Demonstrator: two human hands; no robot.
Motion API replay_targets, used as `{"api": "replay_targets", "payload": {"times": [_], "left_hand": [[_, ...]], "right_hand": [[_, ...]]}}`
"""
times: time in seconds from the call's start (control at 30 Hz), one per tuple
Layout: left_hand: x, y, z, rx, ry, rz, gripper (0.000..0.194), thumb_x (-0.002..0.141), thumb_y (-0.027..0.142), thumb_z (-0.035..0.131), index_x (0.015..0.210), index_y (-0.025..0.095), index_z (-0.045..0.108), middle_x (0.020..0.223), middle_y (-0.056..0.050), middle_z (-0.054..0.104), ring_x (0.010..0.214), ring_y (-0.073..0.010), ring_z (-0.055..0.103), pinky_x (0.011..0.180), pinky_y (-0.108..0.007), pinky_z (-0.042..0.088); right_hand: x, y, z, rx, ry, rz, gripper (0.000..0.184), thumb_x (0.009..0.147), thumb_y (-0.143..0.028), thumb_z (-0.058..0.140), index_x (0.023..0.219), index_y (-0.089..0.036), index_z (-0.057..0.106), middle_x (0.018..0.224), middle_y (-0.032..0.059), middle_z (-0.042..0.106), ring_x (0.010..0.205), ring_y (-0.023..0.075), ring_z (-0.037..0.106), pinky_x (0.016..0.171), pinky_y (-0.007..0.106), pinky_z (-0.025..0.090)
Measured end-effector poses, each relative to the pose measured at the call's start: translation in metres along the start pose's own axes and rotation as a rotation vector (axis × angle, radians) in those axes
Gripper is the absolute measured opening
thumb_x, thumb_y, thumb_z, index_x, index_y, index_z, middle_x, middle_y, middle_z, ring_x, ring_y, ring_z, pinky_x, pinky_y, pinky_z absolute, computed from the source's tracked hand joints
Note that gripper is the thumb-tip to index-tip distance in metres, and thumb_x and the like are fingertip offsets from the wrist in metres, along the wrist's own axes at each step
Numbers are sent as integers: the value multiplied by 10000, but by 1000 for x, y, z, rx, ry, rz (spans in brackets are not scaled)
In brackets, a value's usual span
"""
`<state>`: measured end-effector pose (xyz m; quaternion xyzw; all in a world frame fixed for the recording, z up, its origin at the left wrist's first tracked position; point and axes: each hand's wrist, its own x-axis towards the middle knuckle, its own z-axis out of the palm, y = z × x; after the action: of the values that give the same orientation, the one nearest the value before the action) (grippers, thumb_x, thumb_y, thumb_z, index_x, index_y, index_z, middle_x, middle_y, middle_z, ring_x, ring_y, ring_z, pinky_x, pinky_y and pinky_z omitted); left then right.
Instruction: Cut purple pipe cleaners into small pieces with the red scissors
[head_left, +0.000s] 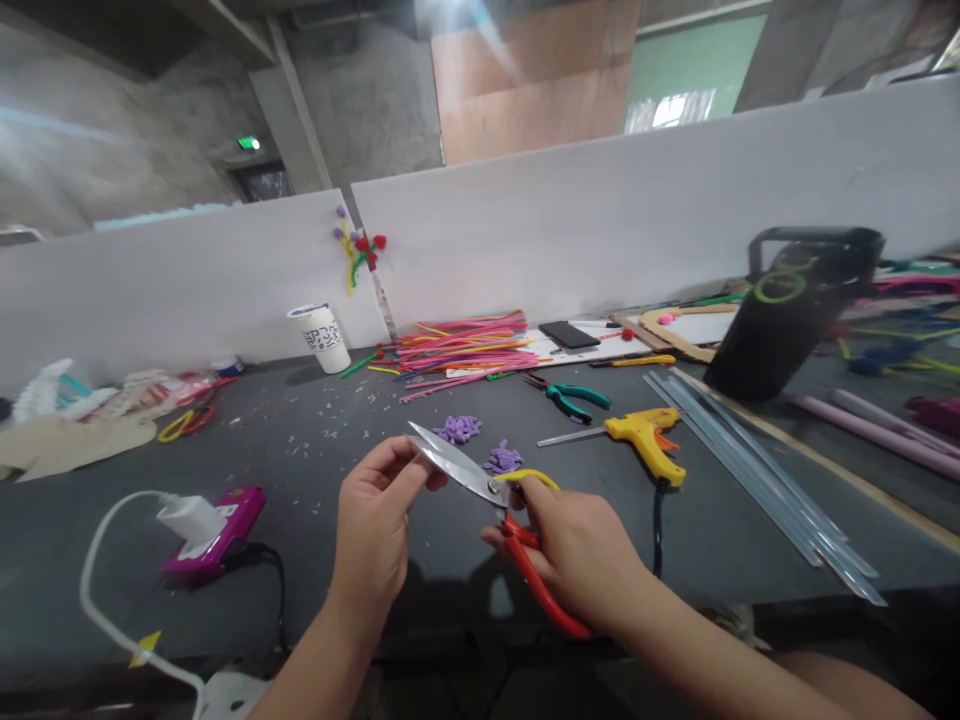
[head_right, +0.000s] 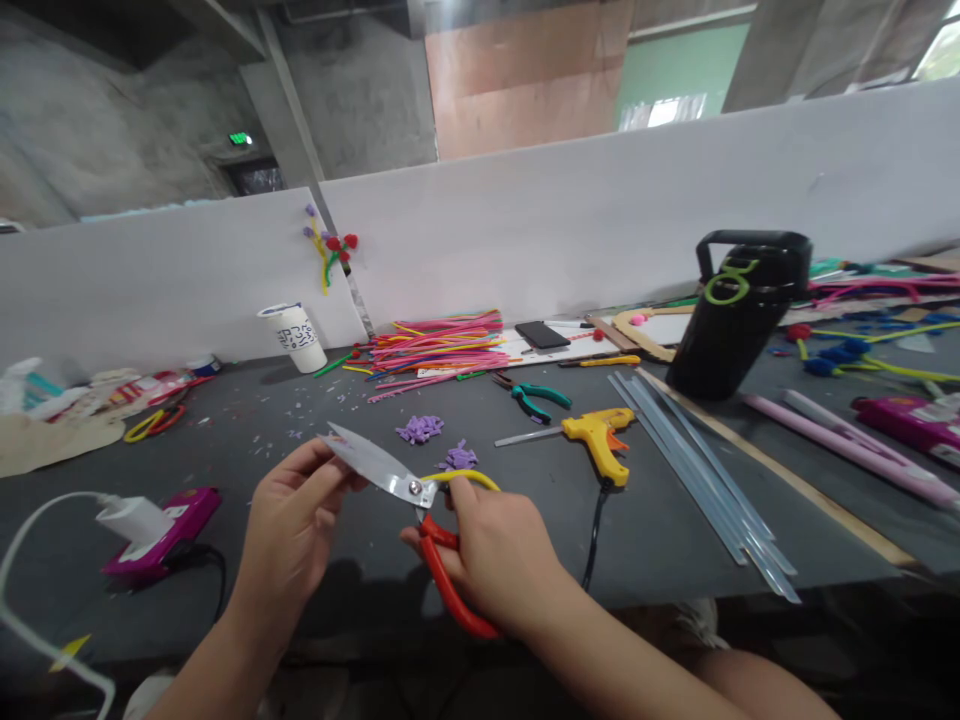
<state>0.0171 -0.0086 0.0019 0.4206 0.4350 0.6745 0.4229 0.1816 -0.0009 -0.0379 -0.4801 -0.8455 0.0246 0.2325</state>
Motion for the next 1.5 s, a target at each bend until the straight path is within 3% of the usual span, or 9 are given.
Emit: {"api": "replay_targets", "payload": {"times": [0.5, 0.6, 0.77, 0.9, 1.1, 1.27, 1.37, 1.5], "left_hand": [[3, -1, -6, 8, -4, 10, 59, 663, 178, 630, 718, 158, 634, 628, 24, 615, 580, -83, 534, 578, -188, 420], [3, -2, -7, 47, -50, -19, 31, 672, 181, 625, 692, 160, 614, 606, 31, 608, 571, -79, 529, 579, -186, 416], [0, -8, -2, 233, -263, -171, 56, 682, 205, 612, 672, 151, 600, 577, 21, 606, 546, -85, 528, 570, -195, 416], [-4, -11, 5, 400, -397, -219, 75, 678, 219, 600, 657, 147, 608, 548, 20, 589, 542, -99, 526, 554, -202, 411], [-5, -14, 8, 487, -428, -239, 55, 655, 176, 593, 664, 135, 627, 564, 1, 600, 558, -116, 533, 556, -213, 406], [-6, -16, 10, 148, -537, -438, 206, 754, 287, 516, 680, 124, 617, 594, -22, 597, 551, -106, 527, 567, -221, 404], [-6, -18, 9, 47, -548, -530, 170, 732, 270, 552, 645, 130, 591, 584, -9, 574, 524, -87, 504, 532, -199, 385], [-3, -21, 5, 187, -471, -429, 201, 718, 286, 569, 589, 132, 571, 539, 1, 548, 495, -84, 475, 511, -197, 370]], "right_hand": [[1, 3, -1, 18, 33, 29, 356, 782, -513, 412, 707, -177, 501, 547, 23, 575, 480, 157, 534, 450, 235, 220], [6, 3, -4, 266, -12, 116, 315, 750, -486, 474, 661, -184, 493, 534, 1, 544, 484, 129, 502, 452, 212, 270], [16, 2, -12, 910, -118, 319, 175, 717, -336, 501, 632, -188, 460, 439, -73, 410, 361, 70, 409, 395, 177, 329], [21, 0, -17, 1114, -173, 379, 111, 691, -289, 502, 691, -178, 502, 384, -88, 412, 310, 66, 403, 330, 160, 318], [23, -3, -23, 1147, -223, 381, 43, 644, -176, 502, 617, -173, 469, 409, -90, 430, 309, 38, 382, 296, 123, 292], [21, -1, -17, 1197, -232, 342, 82, 688, -240, 488, 636, -186, 455, 399, -95, 431, 290, 45, 380, 279, 131, 293], [22, -1, -16, 1201, -204, 350, 89, 687, -263, 489, 660, -186, 453, 402, -90, 445, 289, 51, 386, 280, 139, 292], [26, 1, -21, 1158, -92, 414, 102, 700, -277, 457, 646, -192, 439, 331, -94, 394, 304, 76, 405, 324, 163, 342]]}}
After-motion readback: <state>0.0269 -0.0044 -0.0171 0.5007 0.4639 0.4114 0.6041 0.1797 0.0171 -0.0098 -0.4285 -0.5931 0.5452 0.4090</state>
